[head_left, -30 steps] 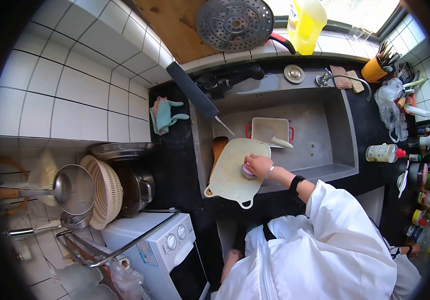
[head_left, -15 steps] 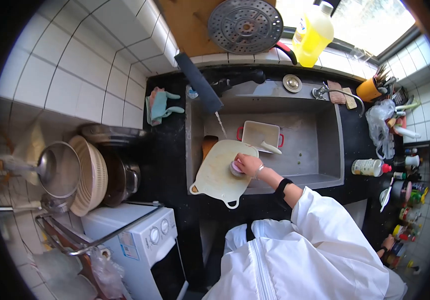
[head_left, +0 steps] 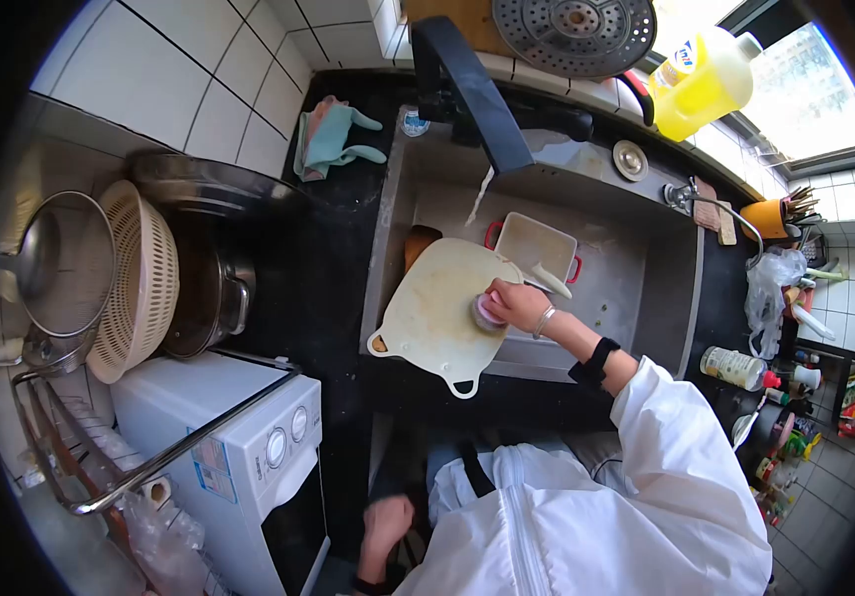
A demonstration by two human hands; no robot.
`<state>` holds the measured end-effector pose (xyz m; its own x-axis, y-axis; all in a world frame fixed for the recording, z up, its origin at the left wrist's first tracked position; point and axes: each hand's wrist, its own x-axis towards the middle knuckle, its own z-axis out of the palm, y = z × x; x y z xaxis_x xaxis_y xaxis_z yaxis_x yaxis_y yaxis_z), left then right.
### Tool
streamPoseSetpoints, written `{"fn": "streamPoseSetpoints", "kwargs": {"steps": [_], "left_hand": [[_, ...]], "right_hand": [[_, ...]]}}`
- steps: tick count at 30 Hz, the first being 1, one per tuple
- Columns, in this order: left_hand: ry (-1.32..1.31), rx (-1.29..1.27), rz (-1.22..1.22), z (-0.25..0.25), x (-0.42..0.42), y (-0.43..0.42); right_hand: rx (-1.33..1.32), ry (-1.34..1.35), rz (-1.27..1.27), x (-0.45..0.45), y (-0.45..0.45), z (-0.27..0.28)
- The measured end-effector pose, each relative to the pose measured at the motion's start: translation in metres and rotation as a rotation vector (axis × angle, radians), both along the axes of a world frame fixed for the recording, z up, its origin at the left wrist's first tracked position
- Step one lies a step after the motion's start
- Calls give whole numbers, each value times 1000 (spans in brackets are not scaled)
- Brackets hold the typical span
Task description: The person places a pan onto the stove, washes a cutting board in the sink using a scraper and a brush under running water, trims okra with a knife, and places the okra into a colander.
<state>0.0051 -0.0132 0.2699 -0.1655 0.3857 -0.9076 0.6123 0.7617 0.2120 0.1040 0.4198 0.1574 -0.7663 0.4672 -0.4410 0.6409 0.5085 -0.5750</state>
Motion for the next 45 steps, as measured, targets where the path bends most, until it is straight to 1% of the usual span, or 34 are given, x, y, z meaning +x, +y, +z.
{"fn": "streamPoseSetpoints", "kwargs": {"steps": [1, 2, 3, 4, 5, 6, 7, 9, 12, 14, 15, 17, 20, 22, 23, 24, 25, 27, 29, 30, 31, 32, 35, 36, 37, 39, 41, 43, 44, 45], "left_hand": [[117, 234, 121, 22, -9, 57], [10, 475, 430, 31, -16, 102], [-28, 732, 599, 27, -13, 134], [92, 946, 445, 25, -13, 163], [207, 1074, 221, 19, -17, 183], [203, 1066, 173, 10, -19, 198], [242, 1046, 89, -5, -21, 207], [225, 1056, 130, -30, -20, 213], [278, 1066, 171, -62, -13, 209], [339, 1049, 169, -75, -5, 210], [368, 1031, 163, -78, -3, 213], [373, 986, 164, -69, -2, 221], [394, 949, 158, -70, 4, 225], [426, 946, 120, -75, 3, 224], [444, 949, 88, -79, 2, 223], [464, 951, 58, -82, 2, 223], [465, 954, 56, -83, 2, 223], [472, 957, 56, -85, 2, 223], [476, 944, 51, -85, 2, 227], [479, 938, 45, -85, 1, 229], [482, 934, 52, -84, 2, 230], [483, 930, 57, -83, 2, 232], [489, 927, 55, -84, 2, 230], [493, 934, 53, -86, 2, 231], [496, 936, 53, -88, 2, 231], [506, 934, 52, -91, 4, 229], [511, 947, 40, -92, 3, 229], [517, 952, 31, -92, 3, 228], [520, 949, 28, -92, 4, 228], [523, 947, 26, -92, 4, 228]], "right_hand": [[27, 15, 29, -1, -4, 1], [54, 32, 58, -2, -7, 4], [26, 35, 73, -3, -11, 12], [1, 39, 88, -4, -14, 23], [-23, 47, 104, -7, -18, 30], [-74, 124, 122, -6, -24, 33], [-130, 141, 178, -9, -29, 49], [-91, 244, 236, -12, -39, 46], [65, 259, 263, -26, -27, 26], [100, 124, 199, -39, -3, 2], [113, 55, 165, -46, 13, -14], [267, -39, 47, -51, 44, -55], [333, -81, -24, -44, 58, -76], [212, -148, 45, -38, 33, -61], [68, -15, 43, -26, 16, -38], [44, -31, 91, -23, -4, -16], [-25, 109, 118, -16, -19, 0], [-15, 284, 148, -18, -30, 4], [62, 240, 188, -26, -7, -30], [105, 210, 115, -32, 12, -44], [173, 127, 31, -35, 30, -74], [304, 182, -34, -34, 45, -89], [235, 120, -72, -25, 30, -81], [49, 82, -39, -20, 14, -60], [26, 115, 61, -16, -4, -38], [-174, 397, 51, -18, -29, 1], [-108, 341, 61, -20, -21, -21], [32, 222, -55, -33, 10, -53], [115, 180, -120, -37, 35, -82], [200, 137, -186, -44, 52, -89]]}}
